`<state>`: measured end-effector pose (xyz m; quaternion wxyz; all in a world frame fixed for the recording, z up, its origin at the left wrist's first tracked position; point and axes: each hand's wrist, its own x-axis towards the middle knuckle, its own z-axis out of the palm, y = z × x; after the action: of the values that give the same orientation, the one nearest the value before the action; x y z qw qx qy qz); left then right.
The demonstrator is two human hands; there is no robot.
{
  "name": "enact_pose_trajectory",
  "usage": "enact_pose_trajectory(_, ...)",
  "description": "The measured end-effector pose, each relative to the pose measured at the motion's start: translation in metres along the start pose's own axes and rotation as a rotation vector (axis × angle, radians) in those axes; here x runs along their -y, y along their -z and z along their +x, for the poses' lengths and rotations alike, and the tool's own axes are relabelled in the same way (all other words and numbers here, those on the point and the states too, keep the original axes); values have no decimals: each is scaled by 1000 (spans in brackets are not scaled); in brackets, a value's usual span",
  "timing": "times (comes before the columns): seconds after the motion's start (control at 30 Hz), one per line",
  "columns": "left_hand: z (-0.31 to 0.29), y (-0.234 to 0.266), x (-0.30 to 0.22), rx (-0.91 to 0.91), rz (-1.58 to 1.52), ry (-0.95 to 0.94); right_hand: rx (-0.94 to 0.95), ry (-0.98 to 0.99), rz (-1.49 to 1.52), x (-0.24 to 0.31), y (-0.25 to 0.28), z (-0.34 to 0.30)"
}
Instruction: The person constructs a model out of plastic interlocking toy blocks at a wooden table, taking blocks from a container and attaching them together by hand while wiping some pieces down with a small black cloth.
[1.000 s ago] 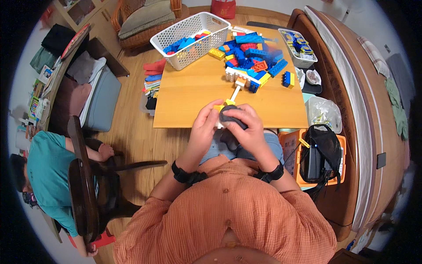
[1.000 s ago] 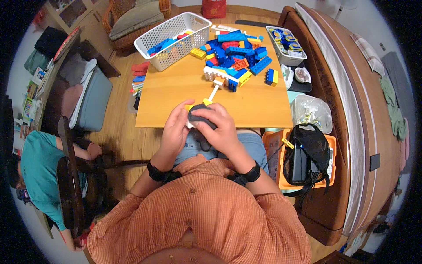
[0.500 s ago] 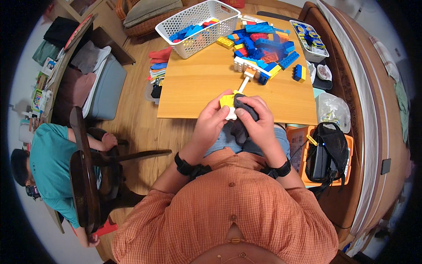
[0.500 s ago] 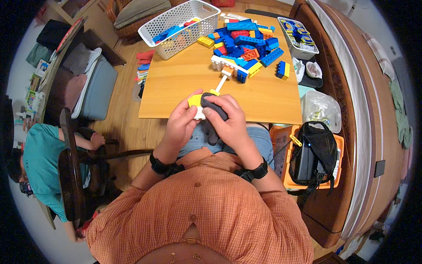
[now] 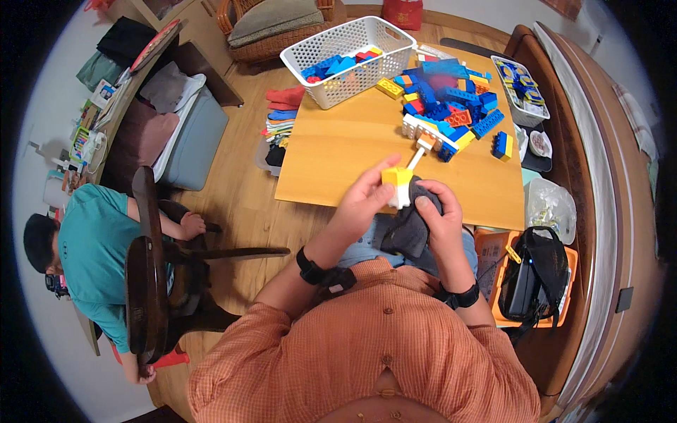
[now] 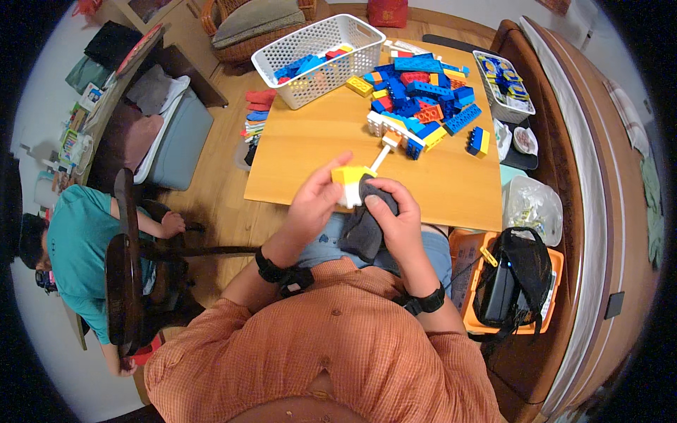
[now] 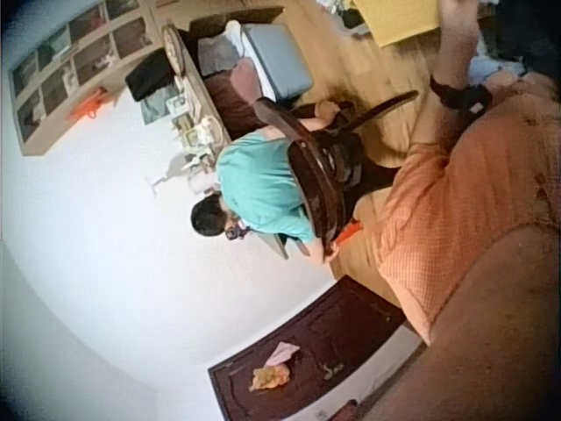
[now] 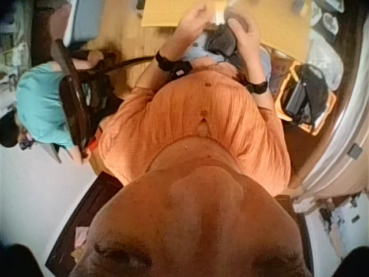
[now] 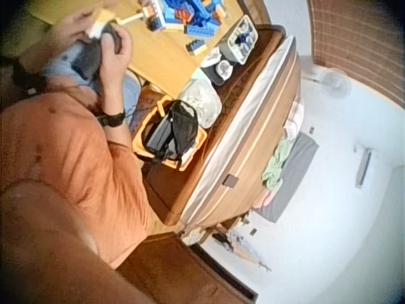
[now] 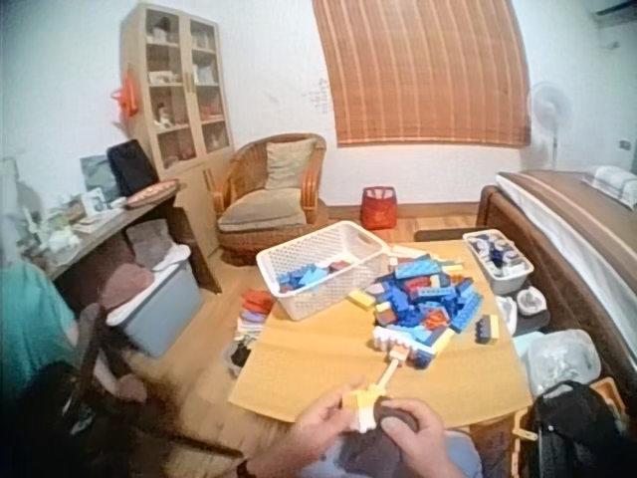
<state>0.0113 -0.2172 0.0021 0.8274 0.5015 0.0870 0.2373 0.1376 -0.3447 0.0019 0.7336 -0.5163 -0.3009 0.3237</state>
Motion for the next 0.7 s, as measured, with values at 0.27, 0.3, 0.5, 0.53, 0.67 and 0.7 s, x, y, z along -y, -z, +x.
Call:
enact_pose_trajectory(0.27, 115, 93, -81, -491, 533, -515, 38, -21, -93, -11, 12, 10)
enact_pose_trajectory(0.3, 126, 112, -93, -589, 758, -519, 39, -21, -90, -13, 14, 12)
enact_pose_trajectory(0.5, 165, 153, -107, -859, 1545, -651, -31, -48, -6, -15, 23, 19)
enact_pose_trajectory(0.53, 168, 148, -102, -849, 1542, -648, -35, -46, -11, -17, 25, 19)
enact_pose_trajectory(0.67, 181, 107, -60, -290, 1463, -681, -27, -75, 10, -16, 24, 24)
enact_pose_trajectory(0.7, 188, 103, -44, -202, 1480, -605, -26, -77, 6, -16, 24, 24)
